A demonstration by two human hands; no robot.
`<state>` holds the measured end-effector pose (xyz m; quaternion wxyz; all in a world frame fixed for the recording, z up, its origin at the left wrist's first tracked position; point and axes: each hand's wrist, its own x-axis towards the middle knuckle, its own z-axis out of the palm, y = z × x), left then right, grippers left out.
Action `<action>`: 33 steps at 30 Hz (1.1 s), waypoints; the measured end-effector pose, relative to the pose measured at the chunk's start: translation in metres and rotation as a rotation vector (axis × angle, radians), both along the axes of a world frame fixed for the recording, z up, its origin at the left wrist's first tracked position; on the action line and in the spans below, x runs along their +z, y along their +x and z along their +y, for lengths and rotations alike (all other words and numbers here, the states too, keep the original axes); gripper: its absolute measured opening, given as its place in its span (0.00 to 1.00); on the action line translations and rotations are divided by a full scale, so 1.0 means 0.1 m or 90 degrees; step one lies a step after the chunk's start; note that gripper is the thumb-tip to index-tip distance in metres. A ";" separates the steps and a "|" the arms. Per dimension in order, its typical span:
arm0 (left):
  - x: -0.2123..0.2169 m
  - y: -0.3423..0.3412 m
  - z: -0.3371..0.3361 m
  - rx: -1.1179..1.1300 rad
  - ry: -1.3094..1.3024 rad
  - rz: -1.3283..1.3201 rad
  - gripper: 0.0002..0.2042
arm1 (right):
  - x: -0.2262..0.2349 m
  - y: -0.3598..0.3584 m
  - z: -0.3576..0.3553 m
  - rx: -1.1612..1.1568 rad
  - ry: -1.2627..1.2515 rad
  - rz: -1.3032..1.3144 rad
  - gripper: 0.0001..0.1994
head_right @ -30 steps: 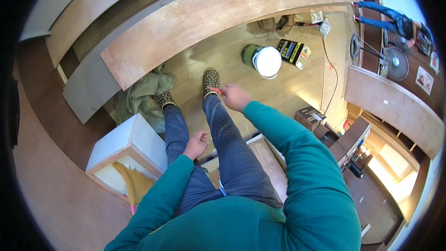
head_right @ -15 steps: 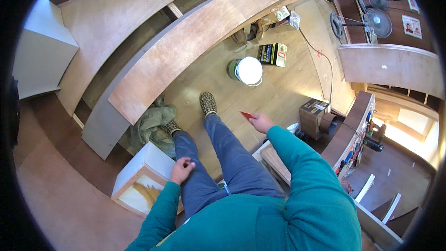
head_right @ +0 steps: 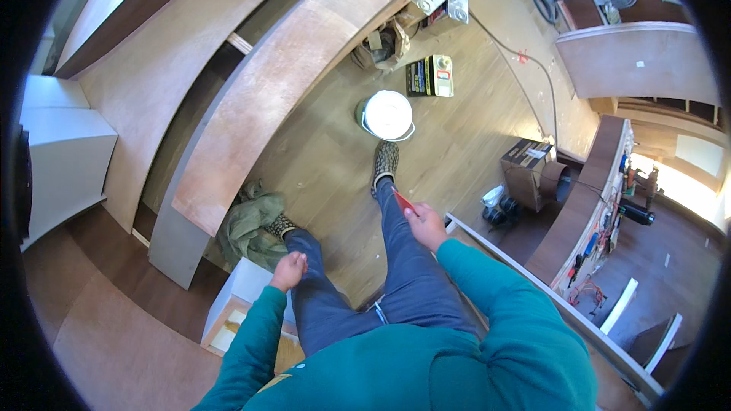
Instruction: The person pours adhesive from a can onto a wooden board and then spreads it across the surface with a small red applicator tool.
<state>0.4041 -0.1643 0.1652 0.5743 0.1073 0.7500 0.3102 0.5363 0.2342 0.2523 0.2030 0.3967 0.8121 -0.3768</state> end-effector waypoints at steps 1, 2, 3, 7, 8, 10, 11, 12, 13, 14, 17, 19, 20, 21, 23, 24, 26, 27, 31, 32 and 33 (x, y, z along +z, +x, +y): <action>-0.08 -0.01 0.22 0.014 0.030 0.050 0.20 | -0.09 -0.01 0.05 -0.031 -0.051 -0.048 0.15; -0.17 -0.08 0.41 -0.003 0.018 0.042 0.20 | -0.20 -0.02 0.05 -0.048 -0.099 -0.059 0.15; -0.27 -0.18 0.68 -0.015 0.011 0.037 0.21 | -0.28 -0.07 0.12 -0.060 -0.142 -0.066 0.15; -0.36 -0.55 2.25 -0.007 0.035 0.110 0.21 | -0.68 0.51 0.09 -0.281 -0.359 -0.002 0.16; -0.48 -0.60 2.67 -0.023 0.075 0.198 0.20 | -0.72 0.61 -0.01 -0.372 -0.451 0.041 0.16; -0.69 -0.69 3.50 -0.029 0.117 0.306 0.17 | -0.61 0.58 0.01 -0.326 -0.450 -0.083 0.14; -0.77 -0.67 3.96 -0.034 0.130 0.317 0.16 | -0.62 0.67 -0.05 -0.370 -0.484 -0.090 0.14; -0.93 -0.62 4.38 -0.024 0.146 0.312 0.13 | -0.63 0.76 -0.13 -0.408 -0.520 -0.099 0.14; -1.10 -0.58 4.78 -0.008 0.162 0.309 0.10 | -0.68 0.80 -0.13 -0.441 -0.555 -0.110 0.14; -1.22 -0.57 5.12 -0.004 0.187 0.278 0.10 | -0.66 0.76 -0.07 -0.448 -0.562 -0.114 0.16; -1.46 -0.44 5.95 -0.012 0.043 0.290 0.36 | -0.55 0.73 0.10 -0.377 -0.520 -0.125 0.19; -1.50 -0.37 6.45 0.023 -0.031 0.337 0.47 | -0.65 0.91 0.04 -0.451 -0.555 -0.055 0.19; -1.54 -0.35 6.66 0.072 -0.048 0.362 0.52 | -0.68 0.97 -0.01 -0.487 -0.576 -0.021 0.19; -1.61 -0.36 6.87 0.123 -0.063 0.388 0.57 | -0.69 0.97 -0.04 -0.563 -0.591 0.031 0.18; -1.81 -0.42 7.20 0.126 -0.123 0.446 0.62 | -0.69 0.98 0.01 -0.579 -0.619 0.020 0.17; -1.83 -0.41 7.34 0.124 -0.149 0.471 0.65 | -0.69 0.99 0.04 -0.593 -0.627 0.014 0.16; -1.80 -0.35 7.55 0.105 -0.221 0.439 0.66 | -0.66 0.96 0.06 -0.637 -0.614 0.058 0.15; -1.82 -0.35 7.60 0.101 -0.258 0.425 0.66 | -0.63 0.96 0.10 -0.652 -0.608 0.079 0.15; -1.91 -0.35 7.59 0.080 -0.283 0.448 0.66 | -0.57 0.94 0.31 -0.712 -0.660 0.028 0.15; -1.90 -0.39 7.58 0.076 -0.270 0.449 0.65 | -0.56 0.87 0.35 -0.784 -0.660 0.040 0.15; -1.88 -0.44 7.56 0.072 -0.256 0.450 0.64 | -0.56 0.81 0.40 -0.855 -0.660 0.052 0.15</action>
